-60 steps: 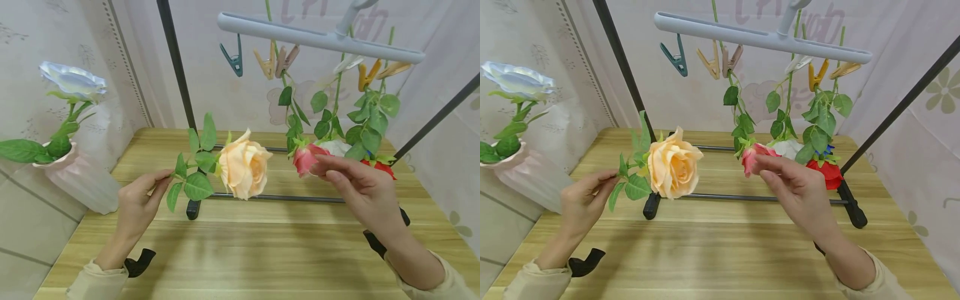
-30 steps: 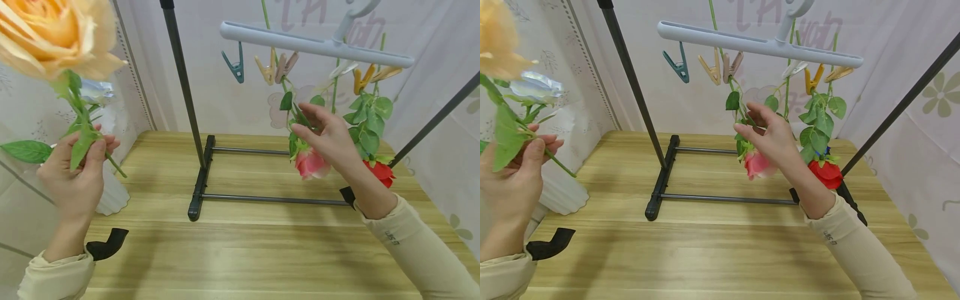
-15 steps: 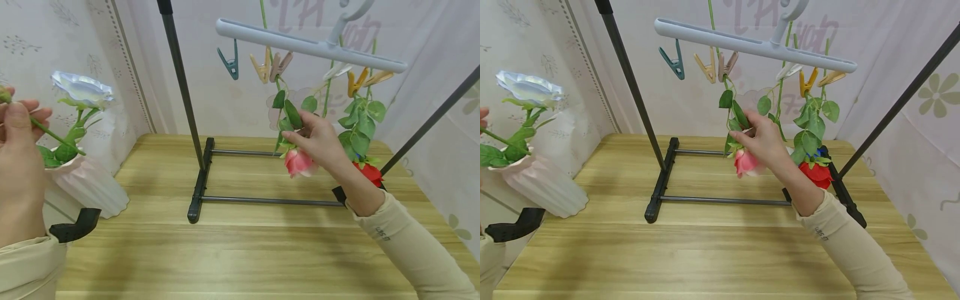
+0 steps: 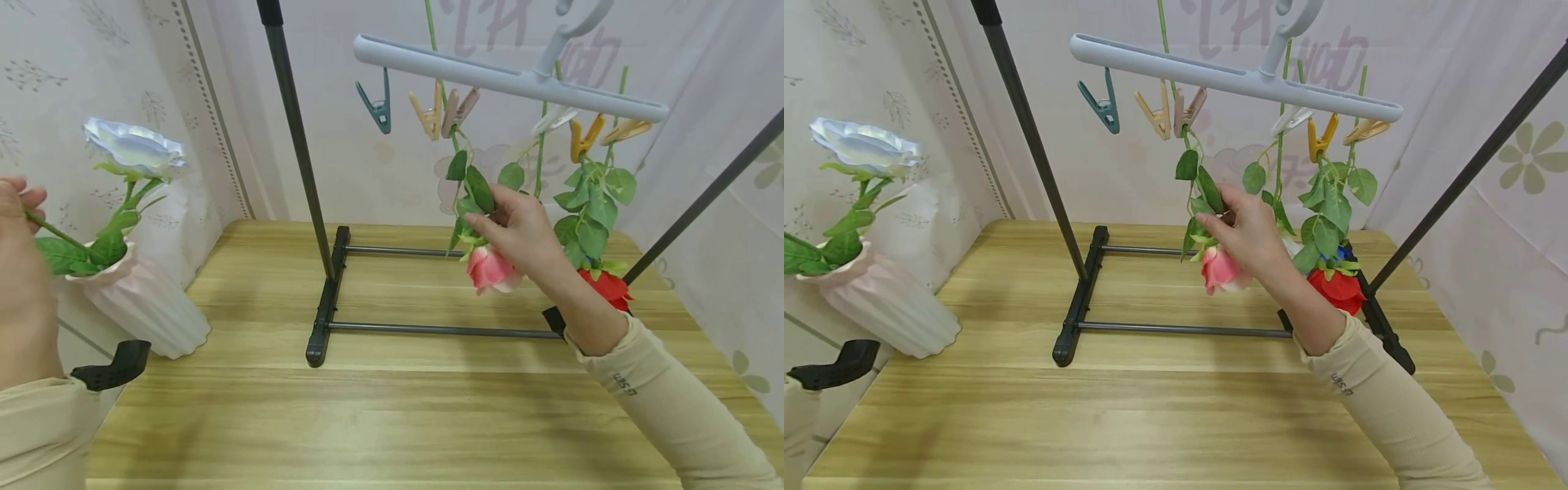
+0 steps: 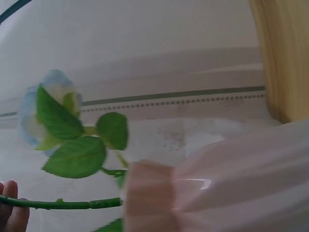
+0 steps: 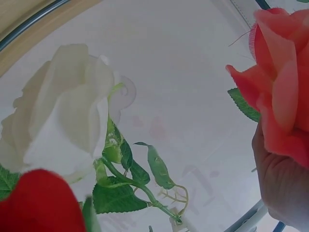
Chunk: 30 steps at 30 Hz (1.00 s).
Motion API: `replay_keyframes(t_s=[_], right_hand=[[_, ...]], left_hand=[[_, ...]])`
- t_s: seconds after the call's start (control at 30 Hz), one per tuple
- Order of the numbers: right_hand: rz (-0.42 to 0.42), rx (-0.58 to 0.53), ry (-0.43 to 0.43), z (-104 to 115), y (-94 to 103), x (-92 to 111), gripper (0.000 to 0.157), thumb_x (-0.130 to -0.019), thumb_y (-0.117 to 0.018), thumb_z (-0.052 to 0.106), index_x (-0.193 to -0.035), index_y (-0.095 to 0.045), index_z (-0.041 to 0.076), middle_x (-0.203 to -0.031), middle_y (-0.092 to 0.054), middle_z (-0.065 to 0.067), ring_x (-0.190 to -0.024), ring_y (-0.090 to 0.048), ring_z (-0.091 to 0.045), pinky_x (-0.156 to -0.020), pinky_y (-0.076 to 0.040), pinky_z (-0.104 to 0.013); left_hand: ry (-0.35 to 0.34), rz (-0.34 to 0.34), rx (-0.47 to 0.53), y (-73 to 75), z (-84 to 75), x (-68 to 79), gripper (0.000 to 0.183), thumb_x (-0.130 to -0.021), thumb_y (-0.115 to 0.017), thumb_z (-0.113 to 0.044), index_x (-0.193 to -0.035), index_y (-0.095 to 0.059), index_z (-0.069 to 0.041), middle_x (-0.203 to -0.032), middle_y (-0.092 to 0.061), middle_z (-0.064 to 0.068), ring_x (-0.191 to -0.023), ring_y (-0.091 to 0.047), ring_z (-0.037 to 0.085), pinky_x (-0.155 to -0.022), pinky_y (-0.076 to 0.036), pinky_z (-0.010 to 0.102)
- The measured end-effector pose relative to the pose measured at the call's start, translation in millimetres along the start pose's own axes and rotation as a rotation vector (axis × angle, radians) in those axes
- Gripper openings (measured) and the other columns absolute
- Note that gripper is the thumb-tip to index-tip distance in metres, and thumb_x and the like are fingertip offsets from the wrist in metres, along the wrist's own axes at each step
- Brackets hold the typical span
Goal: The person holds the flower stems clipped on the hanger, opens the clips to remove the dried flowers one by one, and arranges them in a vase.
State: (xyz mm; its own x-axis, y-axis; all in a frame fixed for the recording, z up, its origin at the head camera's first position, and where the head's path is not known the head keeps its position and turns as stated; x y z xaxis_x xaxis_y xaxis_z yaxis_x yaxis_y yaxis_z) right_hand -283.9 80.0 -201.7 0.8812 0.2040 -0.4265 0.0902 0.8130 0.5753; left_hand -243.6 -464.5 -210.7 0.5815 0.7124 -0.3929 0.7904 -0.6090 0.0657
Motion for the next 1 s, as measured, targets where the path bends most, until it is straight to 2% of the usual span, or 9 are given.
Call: replay_keyframes(t_s=[0.13, 0.27, 0.37, 0.5, 0.6, 0.73, 0.87, 0.97, 1.0], right_hand=[[-0.004, 0.002, -0.002, -0.2, 0.4, -0.3, 0.024, -0.090, -0.062, 0.005, -0.110, -0.060, -0.006, -0.087, -0.065, -0.018, -0.065, -0.058, -0.002, -0.056, -0.049, -0.015], [-0.010, 0.016, -0.002, -0.1, 0.9, -0.4, 0.022, -0.090, -0.062, 0.006, -0.108, -0.060, -0.006, -0.087, -0.065, -0.018, -0.064, -0.058, -0.001, -0.056, -0.048, -0.014], [-0.016, 0.023, 0.003, 0.3, 1.2, -0.3, 0.020, -0.090, -0.062, 0.006, -0.106, -0.060, -0.006, -0.085, -0.065, -0.018, -0.064, -0.058, -0.001, -0.056, -0.048, -0.014], [-0.022, 0.024, 0.008, 0.7, 1.5, -0.4, 0.018, -0.090, -0.061, 0.004, -0.105, -0.060, -0.006, -0.083, -0.064, -0.018, -0.062, -0.057, -0.001, -0.054, -0.047, -0.014], [-0.024, 0.027, 0.008, 0.9, 1.9, -0.1, 0.018, -0.090, -0.061, 0.004, -0.104, -0.061, -0.006, -0.081, -0.064, -0.018, -0.059, -0.056, -0.001, -0.050, -0.045, -0.015], [-0.018, 0.032, 0.014, 1.8, 1.9, 0.8, 0.017, -0.090, -0.061, 0.004, -0.102, -0.061, -0.007, -0.079, -0.065, -0.018, -0.056, -0.056, -0.003, -0.047, -0.043, -0.016], [-0.018, 0.035, 0.022, 2.4, 2.0, 1.1, 0.015, -0.090, -0.061, 0.004, -0.101, -0.061, -0.007, -0.078, -0.064, -0.018, -0.054, -0.053, -0.005, -0.045, -0.040, -0.017], [-0.021, 0.040, 0.022, 2.1, 2.2, 1.2, 0.015, -0.090, -0.061, 0.004, -0.100, -0.061, -0.006, -0.077, -0.064, -0.018, -0.052, -0.051, -0.005, -0.044, -0.039, -0.017], [-0.021, 0.040, 0.021, 2.1, 2.1, 1.2, 0.015, -0.090, -0.061, 0.005, -0.100, -0.061, -0.006, -0.077, -0.064, -0.017, -0.051, -0.051, -0.005, -0.044, -0.039, -0.017]], left_hand=[[0.012, 0.002, 0.078, -8.2, 4.8, 17.3, 0.031, -0.092, -0.052, -0.034, -0.120, -0.059, -0.022, -0.107, -0.062, -0.015, -0.096, -0.059, -0.005, -0.096, -0.037, 0.015], [-0.078, -0.036, 0.136, -13.4, 13.0, 24.7, 0.021, -0.094, -0.053, -0.017, -0.113, -0.061, -0.014, -0.100, -0.061, -0.008, -0.084, -0.062, -0.003, -0.081, -0.045, 0.014], [-0.135, -0.059, 0.075, -16.3, 21.5, 27.7, 0.018, -0.093, -0.053, -0.012, -0.108, -0.063, -0.012, -0.093, -0.059, -0.011, -0.077, -0.060, -0.006, -0.075, -0.046, 0.011], [-0.230, -0.091, -0.120, -18.8, 28.6, 32.9, 0.018, -0.094, -0.053, -0.015, -0.107, -0.065, -0.012, -0.083, -0.052, -0.027, -0.072, -0.052, -0.017, -0.070, -0.042, 0.007], [-0.313, -0.124, -0.242, -19.7, 30.5, 37.8, 0.020, -0.092, -0.055, -0.019, -0.104, -0.069, -0.010, -0.079, -0.051, -0.035, -0.072, -0.044, -0.025, -0.075, -0.037, 0.007], [-0.367, -0.115, -0.271, -22.9, 35.1, 42.1, 0.024, -0.089, -0.060, -0.021, -0.097, -0.071, -0.001, -0.072, -0.044, -0.043, -0.074, -0.039, -0.028, -0.101, -0.025, 0.021], [-0.369, -0.076, -0.324, -28.0, 39.0, 44.4, 0.028, -0.088, -0.059, -0.020, -0.095, -0.070, 0.004, -0.076, -0.054, -0.030, -0.070, -0.035, -0.029, -0.110, -0.012, 0.032], [-0.386, -0.050, -0.387, -32.6, 39.1, 46.3, 0.032, -0.087, -0.056, -0.023, -0.093, -0.071, 0.005, -0.082, -0.070, -0.001, -0.066, -0.031, -0.030, -0.111, -0.010, 0.036], [-0.403, -0.044, -0.404, -34.1, 38.5, 47.6, 0.033, -0.087, -0.056, -0.023, -0.091, -0.071, 0.006, -0.080, -0.071, 0.008, -0.066, -0.037, -0.024, -0.111, -0.009, 0.038]])
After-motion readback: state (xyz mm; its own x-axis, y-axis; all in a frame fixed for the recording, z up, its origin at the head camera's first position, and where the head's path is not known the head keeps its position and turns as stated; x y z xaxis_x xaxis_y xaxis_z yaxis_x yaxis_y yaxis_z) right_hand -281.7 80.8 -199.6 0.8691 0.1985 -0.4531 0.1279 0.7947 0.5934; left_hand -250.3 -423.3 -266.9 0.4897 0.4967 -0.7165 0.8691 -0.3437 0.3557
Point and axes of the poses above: each hand's wrist, its own x-axis away from the middle knuckle, its own y-axis out of the back of the hand, z = x × y, the point moved 9 cm from there along -x, towards the middle knuckle
